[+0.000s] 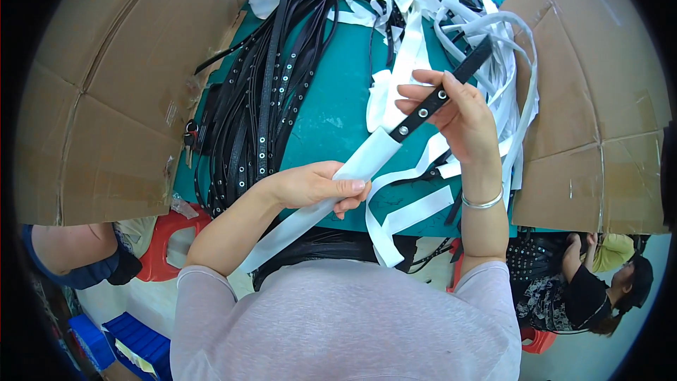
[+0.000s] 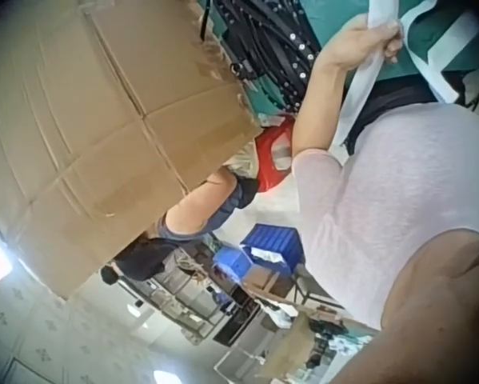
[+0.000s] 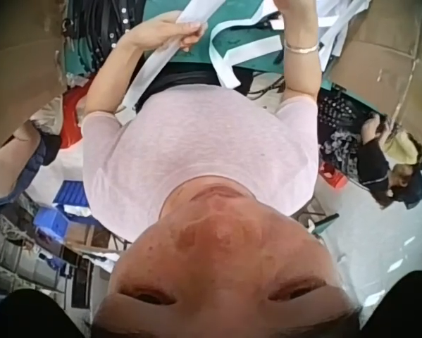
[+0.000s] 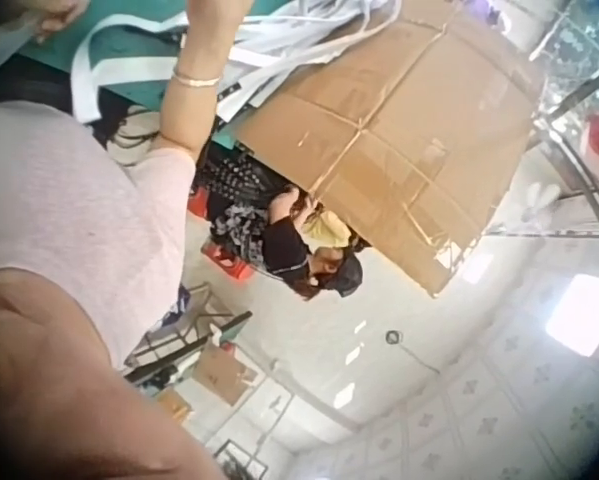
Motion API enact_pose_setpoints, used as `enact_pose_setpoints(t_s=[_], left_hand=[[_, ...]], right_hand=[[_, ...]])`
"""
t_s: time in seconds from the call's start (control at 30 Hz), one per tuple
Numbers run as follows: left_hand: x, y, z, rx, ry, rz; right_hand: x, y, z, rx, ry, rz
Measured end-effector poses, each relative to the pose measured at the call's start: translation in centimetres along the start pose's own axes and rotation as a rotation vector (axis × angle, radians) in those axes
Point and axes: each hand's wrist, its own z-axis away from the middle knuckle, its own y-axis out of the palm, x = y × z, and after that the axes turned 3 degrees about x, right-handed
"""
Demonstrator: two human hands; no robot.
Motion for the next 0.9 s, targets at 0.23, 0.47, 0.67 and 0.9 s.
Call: enact_pose_setpoints(t_s=[0.23,0.47,0.67,0.9], left_hand=[[-1.3,0.0,-0.5,0.019,-0.032,-0.03],[-1.8,0.4,-0.4,0.064,0.021,-0.057],[-2.7,0.2,-1.5,0.079,0.078,-0.027],[-1.5,0.7,-1.3,-0.167,0.048,-0.146]], right_hand=[[-1.3,0.8,0.3,0.097,0.026,-0.046],[-0.4,-0.2,0.0,0.331,0.153,-0.29],[-2.0,2.5,1.3,0.232,0.088,0.11],[-2.1,-0.8,1.0,-0.06,-0.002,0.575]])
